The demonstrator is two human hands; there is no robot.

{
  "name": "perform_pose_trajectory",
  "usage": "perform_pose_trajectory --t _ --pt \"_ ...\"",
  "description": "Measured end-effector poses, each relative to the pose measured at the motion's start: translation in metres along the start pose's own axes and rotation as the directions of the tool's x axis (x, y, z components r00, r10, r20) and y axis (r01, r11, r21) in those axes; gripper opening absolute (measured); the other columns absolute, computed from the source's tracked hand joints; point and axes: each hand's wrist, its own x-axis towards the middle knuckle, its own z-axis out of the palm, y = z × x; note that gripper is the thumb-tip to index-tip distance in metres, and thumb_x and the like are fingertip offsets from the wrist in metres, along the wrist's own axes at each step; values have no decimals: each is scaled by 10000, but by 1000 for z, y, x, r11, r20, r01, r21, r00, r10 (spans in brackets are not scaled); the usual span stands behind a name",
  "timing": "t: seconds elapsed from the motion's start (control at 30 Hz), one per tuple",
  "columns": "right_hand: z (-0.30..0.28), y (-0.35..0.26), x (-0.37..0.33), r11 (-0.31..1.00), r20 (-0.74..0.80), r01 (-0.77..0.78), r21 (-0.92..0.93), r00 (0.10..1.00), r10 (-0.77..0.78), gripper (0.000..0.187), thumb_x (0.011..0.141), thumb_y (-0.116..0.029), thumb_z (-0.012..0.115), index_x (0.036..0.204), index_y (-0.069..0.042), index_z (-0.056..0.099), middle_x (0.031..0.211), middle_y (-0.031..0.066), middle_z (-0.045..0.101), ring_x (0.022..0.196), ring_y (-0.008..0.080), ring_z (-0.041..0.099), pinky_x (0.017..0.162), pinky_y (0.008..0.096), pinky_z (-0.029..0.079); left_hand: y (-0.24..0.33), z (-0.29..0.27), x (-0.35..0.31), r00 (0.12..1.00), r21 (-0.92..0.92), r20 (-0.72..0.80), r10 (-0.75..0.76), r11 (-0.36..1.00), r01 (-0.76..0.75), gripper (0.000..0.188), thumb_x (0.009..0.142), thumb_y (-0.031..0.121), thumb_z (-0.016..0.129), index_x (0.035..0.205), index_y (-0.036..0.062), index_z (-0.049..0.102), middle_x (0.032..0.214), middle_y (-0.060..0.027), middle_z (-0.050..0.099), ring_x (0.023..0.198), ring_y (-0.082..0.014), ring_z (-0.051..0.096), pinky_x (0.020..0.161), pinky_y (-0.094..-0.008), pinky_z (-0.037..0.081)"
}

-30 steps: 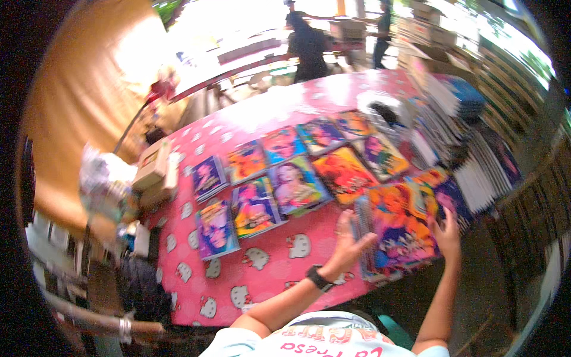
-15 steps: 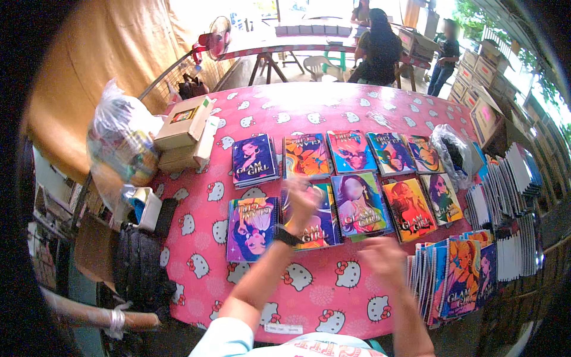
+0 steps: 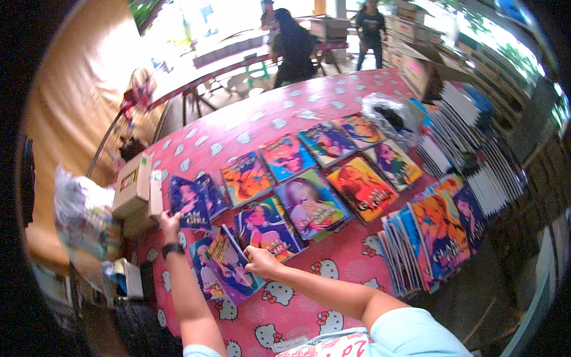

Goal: The person sorts a variety of spiral-bound notebooks by their cover designs, picking them up from a pile and placing them into separate stacks on a table.

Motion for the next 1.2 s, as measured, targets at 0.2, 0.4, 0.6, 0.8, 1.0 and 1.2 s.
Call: perform_pose_trajectory --t 0.2,0.4,0.6,0.8,1.0,1.2 --pt "-185 -37 -182 997 -317 70 25 947 -58 285 752 -132 609 1009 -39 526 927 161 579 868 289 586 755 342 452 154 -45 -134 790 -789 612 35 104 606 415 791 -26 510 1197 19 436 1032 -109 592 872 -173 610 661 -296 553" --pt "-336 -10 -358 753 -792 497 431 609 51 433 760 -75 619 1165 -12 482 1033 47 541 942 160 519 836 290 426 295 -18 -262 669 -707 660 341 -21 707 479 749 -33 466 1222 45 446 1075 -80 574 905 -183 589 769 -296 515" --pt "-340 116 -407 901 -759 -432 -26 595 263 434 758 -181 682 1122 -14 514 1013 95 550 902 189 545 796 310 447 383 41 -394 462 -545 774 432 83 834 302 813 40 527 1111 7 489 988 -83 576 844 -164 585 725 -300 494" --pt "-374 159 -398 992 -612 -36 121 784 102 666 805 -457 595 1248 6 411 1214 196 453 1112 267 459 935 344 366 377 100 -480 678 -455 672 298 888 61 649 681 275 746 1177 23 411 1105 -110 489 960 -179 519 781 -278 427" --pt "-364 152 -373 998 -294 29 -48 955 -42 930 809 -634 430 1394 4 91 1421 284 119 1340 375 88 1073 406 110 418 105 -498 535 -610 791 298 458 647 880 701 134 623 1388 60 78 1319 -126 317 1206 -224 353 1006 -320 288" --pt "-418 140 -359 994 47 100 44 994 -102 870 811 -540 529 1389 -8 156 1407 254 219 1313 315 244 1059 346 194 422 93 -492 455 -491 860 232 617 615 897 767 180 617 1390 46 -13 1364 -160 238 1264 -225 267 1042 -330 230"
